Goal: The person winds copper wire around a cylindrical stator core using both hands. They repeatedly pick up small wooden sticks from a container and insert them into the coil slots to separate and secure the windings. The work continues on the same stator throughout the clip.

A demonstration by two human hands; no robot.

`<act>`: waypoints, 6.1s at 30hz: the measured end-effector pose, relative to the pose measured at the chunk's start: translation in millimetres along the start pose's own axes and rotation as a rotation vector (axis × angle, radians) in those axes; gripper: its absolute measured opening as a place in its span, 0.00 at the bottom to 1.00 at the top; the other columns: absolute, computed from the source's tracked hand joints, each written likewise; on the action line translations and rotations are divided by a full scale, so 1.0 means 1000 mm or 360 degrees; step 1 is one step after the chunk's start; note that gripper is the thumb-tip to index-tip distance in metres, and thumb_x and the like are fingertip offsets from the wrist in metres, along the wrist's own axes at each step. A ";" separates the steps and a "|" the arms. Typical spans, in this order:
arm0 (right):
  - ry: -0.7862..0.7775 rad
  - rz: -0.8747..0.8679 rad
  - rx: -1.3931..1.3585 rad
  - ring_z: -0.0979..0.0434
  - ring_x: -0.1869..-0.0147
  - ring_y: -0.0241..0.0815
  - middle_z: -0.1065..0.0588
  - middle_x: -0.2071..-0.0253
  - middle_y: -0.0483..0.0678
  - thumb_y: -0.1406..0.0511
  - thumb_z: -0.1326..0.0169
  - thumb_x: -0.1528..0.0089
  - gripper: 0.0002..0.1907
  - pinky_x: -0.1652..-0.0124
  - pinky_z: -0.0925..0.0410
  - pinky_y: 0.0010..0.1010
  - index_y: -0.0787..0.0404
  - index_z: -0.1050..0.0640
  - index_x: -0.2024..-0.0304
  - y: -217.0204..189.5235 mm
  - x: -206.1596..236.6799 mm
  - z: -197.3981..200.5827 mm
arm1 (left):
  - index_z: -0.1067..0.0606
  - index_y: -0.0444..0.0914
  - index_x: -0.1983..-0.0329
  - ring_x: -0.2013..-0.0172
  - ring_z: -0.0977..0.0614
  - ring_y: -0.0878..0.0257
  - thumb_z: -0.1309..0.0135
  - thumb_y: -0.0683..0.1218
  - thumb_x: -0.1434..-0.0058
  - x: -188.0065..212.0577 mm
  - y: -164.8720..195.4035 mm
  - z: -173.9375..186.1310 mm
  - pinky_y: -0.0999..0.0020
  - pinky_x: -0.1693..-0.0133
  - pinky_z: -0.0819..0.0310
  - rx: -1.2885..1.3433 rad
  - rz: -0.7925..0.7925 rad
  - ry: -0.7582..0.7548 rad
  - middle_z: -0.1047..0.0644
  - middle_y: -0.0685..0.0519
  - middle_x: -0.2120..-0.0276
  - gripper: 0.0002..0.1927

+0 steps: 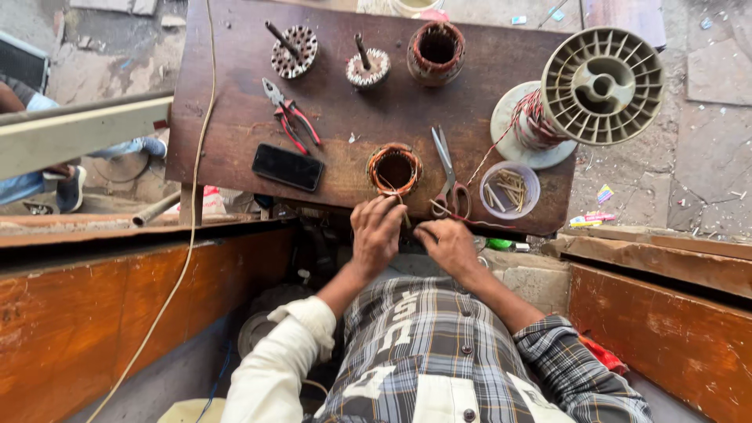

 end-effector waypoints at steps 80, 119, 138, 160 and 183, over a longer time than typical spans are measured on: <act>-0.0227 -0.0421 -0.0559 0.14 0.59 0.45 0.17 0.62 0.57 0.58 0.38 0.40 0.19 0.58 0.25 0.33 0.66 0.18 0.54 -0.008 -0.054 -0.037 | 0.19 0.34 0.56 0.67 0.21 0.70 0.37 0.42 0.38 0.044 -0.041 -0.028 0.73 0.63 0.24 0.1298 0.1565 -0.0142 0.19 0.55 0.67 0.09; -0.0835 -0.0781 -0.1157 0.32 0.77 0.28 0.27 0.77 0.40 0.60 0.38 0.39 0.38 0.76 0.36 0.22 0.51 0.39 0.30 -0.038 -0.059 -0.048 | 0.19 0.35 0.56 0.71 0.22 0.71 0.38 0.41 0.38 0.047 -0.061 -0.014 0.76 0.68 0.28 0.1780 0.1968 0.0049 0.18 0.55 0.67 0.08; 0.0032 -0.0295 -0.0777 0.17 0.53 0.38 0.17 0.55 0.53 0.68 0.44 0.35 0.13 0.52 0.26 0.28 0.66 0.19 0.48 0.002 -0.028 -0.018 | 0.20 0.34 0.52 0.66 0.15 0.64 0.40 0.43 0.36 0.010 -0.038 -0.048 0.70 0.63 0.18 0.2362 0.2252 0.0090 0.17 0.51 0.63 0.11; -0.0064 -0.0507 -0.0400 0.15 0.55 0.45 0.17 0.58 0.56 0.59 0.38 0.40 0.18 0.53 0.25 0.34 0.64 0.18 0.52 0.014 -0.035 -0.017 | 0.19 0.34 0.56 0.71 0.18 0.67 0.36 0.45 0.39 0.006 -0.057 -0.046 0.74 0.68 0.24 0.1902 0.2116 -0.0016 0.17 0.53 0.68 0.11; 0.0013 -0.0467 -0.0746 0.18 0.61 0.38 0.17 0.64 0.53 0.68 0.37 0.39 0.10 0.59 0.26 0.30 0.67 0.19 0.57 -0.016 -0.056 -0.033 | 0.19 0.38 0.53 0.68 0.17 0.68 0.39 0.46 0.36 -0.004 -0.050 -0.035 0.73 0.64 0.22 0.2231 0.2169 -0.0222 0.17 0.54 0.65 0.10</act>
Point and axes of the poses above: each hand's wrist, its own x-axis away from the middle knuckle, its own z-axis out of the back of the hand, y = z × x, the point moved 3 cm from there along -x, towards the middle knuckle
